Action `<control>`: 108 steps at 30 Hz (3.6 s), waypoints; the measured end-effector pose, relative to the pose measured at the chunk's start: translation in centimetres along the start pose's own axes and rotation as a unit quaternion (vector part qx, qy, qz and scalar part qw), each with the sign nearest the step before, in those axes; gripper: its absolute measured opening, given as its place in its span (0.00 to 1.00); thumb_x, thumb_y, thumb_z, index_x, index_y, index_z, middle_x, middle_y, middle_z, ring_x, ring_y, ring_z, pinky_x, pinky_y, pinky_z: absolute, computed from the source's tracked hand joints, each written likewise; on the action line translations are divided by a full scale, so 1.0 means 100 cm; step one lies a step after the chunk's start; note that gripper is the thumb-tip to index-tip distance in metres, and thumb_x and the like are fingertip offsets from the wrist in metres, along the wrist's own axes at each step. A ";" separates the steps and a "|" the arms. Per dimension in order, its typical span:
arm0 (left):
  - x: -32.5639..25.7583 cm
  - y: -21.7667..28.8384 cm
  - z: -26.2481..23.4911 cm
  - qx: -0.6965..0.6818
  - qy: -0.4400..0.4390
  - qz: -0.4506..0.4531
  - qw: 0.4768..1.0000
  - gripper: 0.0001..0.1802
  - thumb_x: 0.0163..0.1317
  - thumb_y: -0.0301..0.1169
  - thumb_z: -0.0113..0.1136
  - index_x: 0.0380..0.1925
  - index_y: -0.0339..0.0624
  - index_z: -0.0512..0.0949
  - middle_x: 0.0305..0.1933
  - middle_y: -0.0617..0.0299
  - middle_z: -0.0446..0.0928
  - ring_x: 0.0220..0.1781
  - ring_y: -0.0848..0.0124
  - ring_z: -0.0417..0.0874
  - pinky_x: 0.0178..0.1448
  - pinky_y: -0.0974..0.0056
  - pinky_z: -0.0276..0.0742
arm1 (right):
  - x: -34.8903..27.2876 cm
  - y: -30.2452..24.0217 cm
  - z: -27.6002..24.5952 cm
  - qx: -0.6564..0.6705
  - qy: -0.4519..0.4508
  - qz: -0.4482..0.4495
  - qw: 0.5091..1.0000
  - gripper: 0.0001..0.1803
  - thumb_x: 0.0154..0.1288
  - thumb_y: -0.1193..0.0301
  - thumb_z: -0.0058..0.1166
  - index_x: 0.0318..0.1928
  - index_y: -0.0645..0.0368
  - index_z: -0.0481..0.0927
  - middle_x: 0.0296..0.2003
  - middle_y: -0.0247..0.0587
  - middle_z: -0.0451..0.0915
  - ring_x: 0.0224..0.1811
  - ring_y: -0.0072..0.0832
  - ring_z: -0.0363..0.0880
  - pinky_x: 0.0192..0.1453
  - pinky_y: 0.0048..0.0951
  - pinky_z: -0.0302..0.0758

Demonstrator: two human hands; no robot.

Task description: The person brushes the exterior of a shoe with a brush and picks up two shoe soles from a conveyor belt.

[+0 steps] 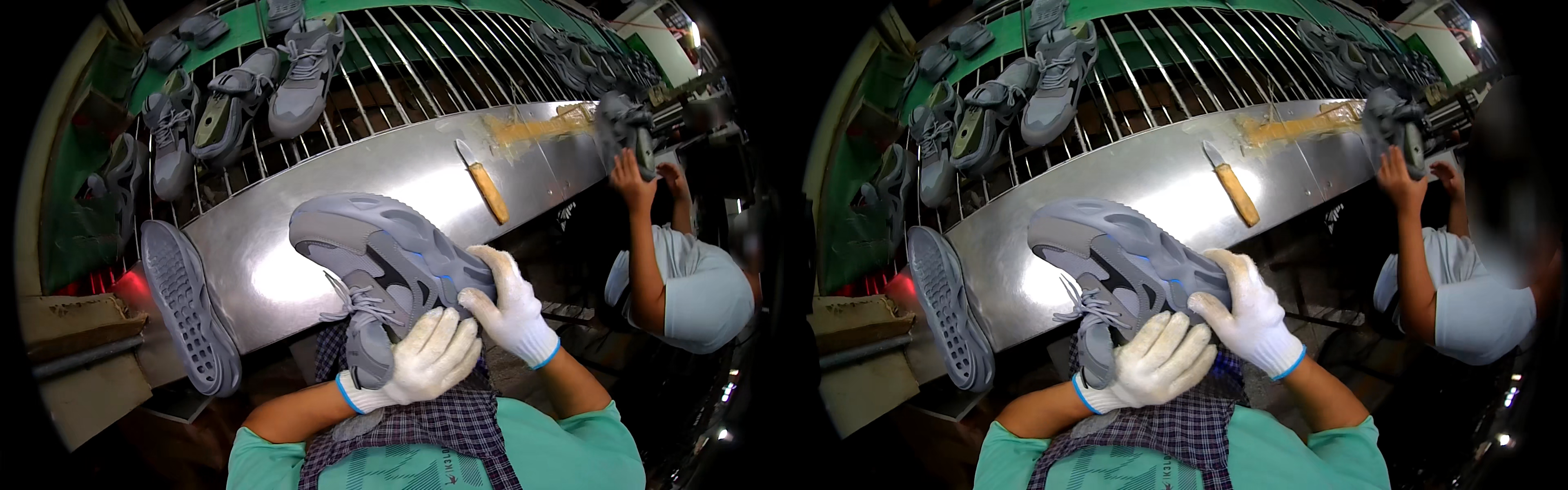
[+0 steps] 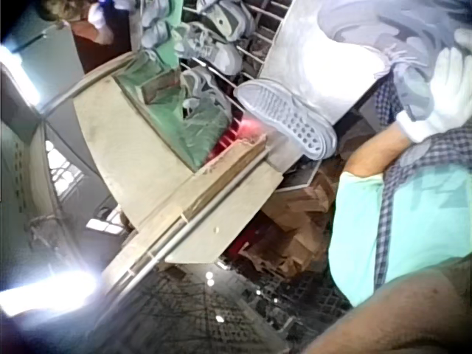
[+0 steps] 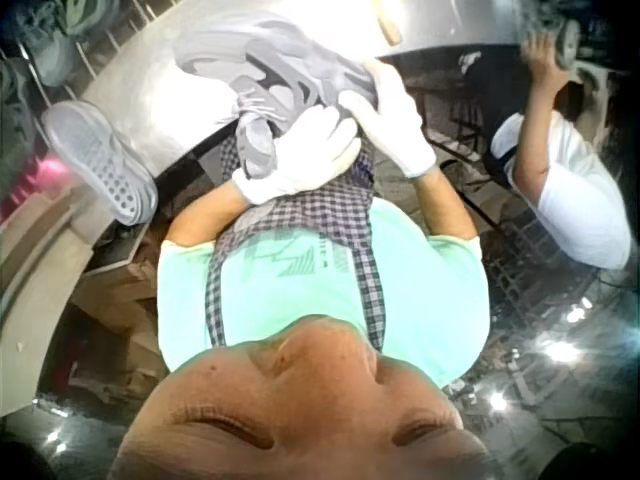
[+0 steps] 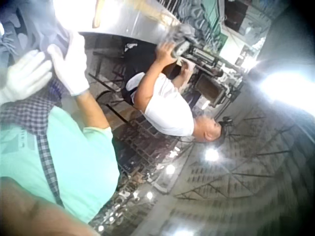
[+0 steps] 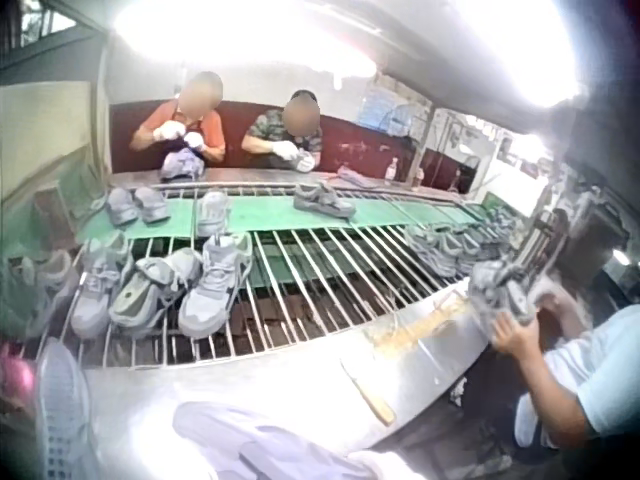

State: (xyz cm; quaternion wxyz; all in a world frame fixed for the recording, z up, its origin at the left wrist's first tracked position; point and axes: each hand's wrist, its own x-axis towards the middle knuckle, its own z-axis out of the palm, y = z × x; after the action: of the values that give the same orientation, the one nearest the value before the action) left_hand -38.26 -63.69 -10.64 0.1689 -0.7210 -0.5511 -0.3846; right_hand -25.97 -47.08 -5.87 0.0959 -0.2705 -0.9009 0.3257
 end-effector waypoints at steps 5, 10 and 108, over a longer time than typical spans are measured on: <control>-0.009 0.000 0.010 0.014 -0.015 -0.001 1.000 0.18 0.55 0.35 0.68 0.45 0.42 0.88 0.52 0.49 0.86 0.55 0.52 0.87 0.59 0.49 0.88 | 0.022 -0.009 -0.010 0.021 -0.078 0.045 0.996 0.31 0.72 0.61 0.66 0.70 0.60 0.75 0.60 0.56 0.79 0.58 0.49 0.86 0.65 0.45 0.82; -0.011 -0.002 0.008 0.030 -0.020 0.005 0.999 0.17 0.57 0.36 0.67 0.46 0.42 0.88 0.52 0.49 0.86 0.54 0.52 0.88 0.60 0.50 0.86 | 0.054 -0.016 -0.015 0.010 -0.167 0.078 0.983 0.29 0.72 0.64 0.64 0.69 0.64 0.77 0.61 0.52 0.81 0.63 0.42 0.83 0.70 0.41 0.78; -0.059 -0.017 -0.071 -0.291 0.518 -0.382 0.708 0.36 0.61 0.21 0.74 0.69 0.29 0.71 0.62 0.49 0.83 0.62 0.59 0.85 0.70 0.55 0.83 | 0.055 -0.147 -0.024 0.043 -0.188 -0.250 0.949 0.23 0.70 0.58 0.72 0.53 0.61 0.82 0.41 0.38 0.84 0.43 0.25 0.83 0.49 0.33 0.81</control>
State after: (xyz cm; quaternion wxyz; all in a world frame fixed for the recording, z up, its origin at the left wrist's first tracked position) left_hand -43.00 -71.78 -10.75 0.0480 -0.1499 -0.4663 -0.8705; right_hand -35.99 -52.18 5.30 0.0148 0.0338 -0.9264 0.3747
